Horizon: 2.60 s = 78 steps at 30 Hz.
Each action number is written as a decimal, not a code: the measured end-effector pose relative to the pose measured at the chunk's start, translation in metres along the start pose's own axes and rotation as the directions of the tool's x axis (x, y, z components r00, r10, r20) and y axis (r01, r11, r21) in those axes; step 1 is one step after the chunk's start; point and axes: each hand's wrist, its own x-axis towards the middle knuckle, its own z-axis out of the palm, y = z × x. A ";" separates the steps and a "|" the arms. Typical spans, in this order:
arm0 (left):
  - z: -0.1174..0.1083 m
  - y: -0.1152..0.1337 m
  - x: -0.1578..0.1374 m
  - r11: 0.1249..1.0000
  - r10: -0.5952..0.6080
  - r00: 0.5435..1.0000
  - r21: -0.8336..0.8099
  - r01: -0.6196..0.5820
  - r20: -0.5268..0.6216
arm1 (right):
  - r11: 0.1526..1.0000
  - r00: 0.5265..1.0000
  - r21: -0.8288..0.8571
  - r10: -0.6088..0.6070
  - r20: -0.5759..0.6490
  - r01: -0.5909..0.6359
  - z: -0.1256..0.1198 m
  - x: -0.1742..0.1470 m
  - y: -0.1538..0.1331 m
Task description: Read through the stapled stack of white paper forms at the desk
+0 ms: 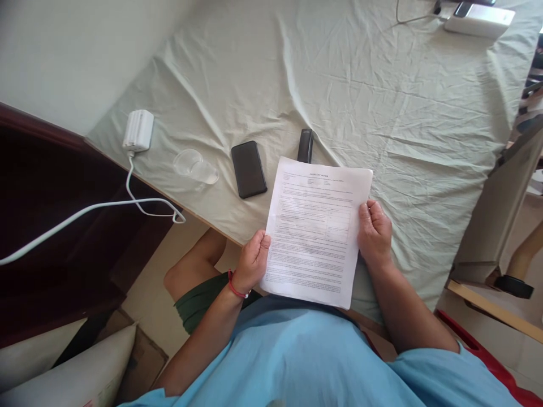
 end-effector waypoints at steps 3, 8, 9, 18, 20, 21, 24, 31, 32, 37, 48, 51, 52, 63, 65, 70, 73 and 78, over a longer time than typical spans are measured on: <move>0.001 0.000 -0.001 1.000 0.008 1.000 0.007 -0.008 -0.001 | 1.000 1.000 -0.008 0.004 0.005 -0.004 -0.001 0.001 0.001; 0.001 -0.001 -0.002 1.000 0.018 1.000 0.000 -0.018 -0.004 | 0.998 1.000 -0.056 -0.025 0.003 0.025 -0.002 0.002 0.005; 0.001 -0.001 -0.003 1.000 0.019 1.000 -0.003 -0.019 -0.005 | 0.998 1.000 -0.062 -0.029 0.004 0.029 -0.002 0.002 0.005; 0.001 -0.001 -0.001 1.000 0.027 1.000 0.002 -0.027 -0.014 | 0.995 0.999 -0.094 -0.038 0.006 0.039 -0.003 0.003 0.005; 0.002 -0.001 -0.001 1.000 0.025 1.000 0.006 -0.025 -0.016 | 0.995 0.999 -0.093 -0.037 0.009 0.037 -0.003 0.003 0.004; 0.002 -0.001 -0.001 1.000 0.022 1.000 0.010 -0.022 -0.017 | 0.995 0.999 -0.093 -0.039 0.010 0.040 -0.002 0.003 0.004; 0.001 -0.001 -0.001 1.000 0.014 1.000 0.019 -0.013 -0.016 | 0.993 0.999 -0.107 -0.043 0.012 0.044 -0.002 0.003 0.004; 0.002 -0.002 -0.001 1.000 0.021 1.000 0.008 -0.020 -0.017 | 0.988 0.999 -0.147 -0.037 0.010 0.038 -0.003 0.002 0.003; 0.002 -0.002 -0.001 1.000 0.021 1.000 0.006 -0.021 -0.016 | 0.989 0.999 -0.146 -0.036 0.009 0.037 -0.003 0.002 0.004; -0.001 -0.003 -0.001 1.000 0.016 1.000 0.007 -0.016 -0.016 | 0.998 1.000 -0.061 -0.016 -0.004 0.015 -0.001 0.000 0.003; -0.005 0.001 -0.001 0.999 -0.026 0.999 -0.019 0.026 0.023 | 0.999 0.999 -0.028 -0.046 -0.015 0.045 -0.002 0.000 0.000; -0.008 0.003 -0.002 0.997 -0.056 0.997 -0.049 0.058 0.048 | 0.999 0.999 -0.033 -0.042 -0.020 0.042 -0.004 0.000 -0.002; -0.009 0.004 -0.002 0.996 -0.065 0.997 -0.063 0.068 0.052 | 0.999 0.999 -0.027 -0.039 -0.018 0.039 -0.005 0.001 -0.003; -0.009 0.009 0.032 1.000 -0.006 0.998 0.023 0.008 -0.066 | 0.987 0.994 -0.132 -0.088 0.064 0.096 -0.002 -0.001 -0.011; -0.005 0.006 0.033 0.996 0.027 0.992 0.085 -0.016 -0.120 | 0.984 0.994 -0.153 -0.079 0.081 0.090 -0.003 -0.001 -0.010; 0.000 0.001 0.030 0.994 0.047 0.980 0.106 -0.027 -0.192 | 0.984 0.993 -0.157 -0.071 0.099 0.086 -0.004 0.000 -0.006; 0.002 0.000 0.031 0.996 0.030 0.980 0.091 -0.013 -0.196 | 0.990 0.992 -0.125 -0.046 0.118 0.060 -0.004 0.000 -0.003; 0.003 -0.002 0.032 1.000 0.003 0.977 0.024 0.002 -0.212 | 0.999 0.999 -0.030 -0.023 0.038 0.024 0.000 -0.001 -0.006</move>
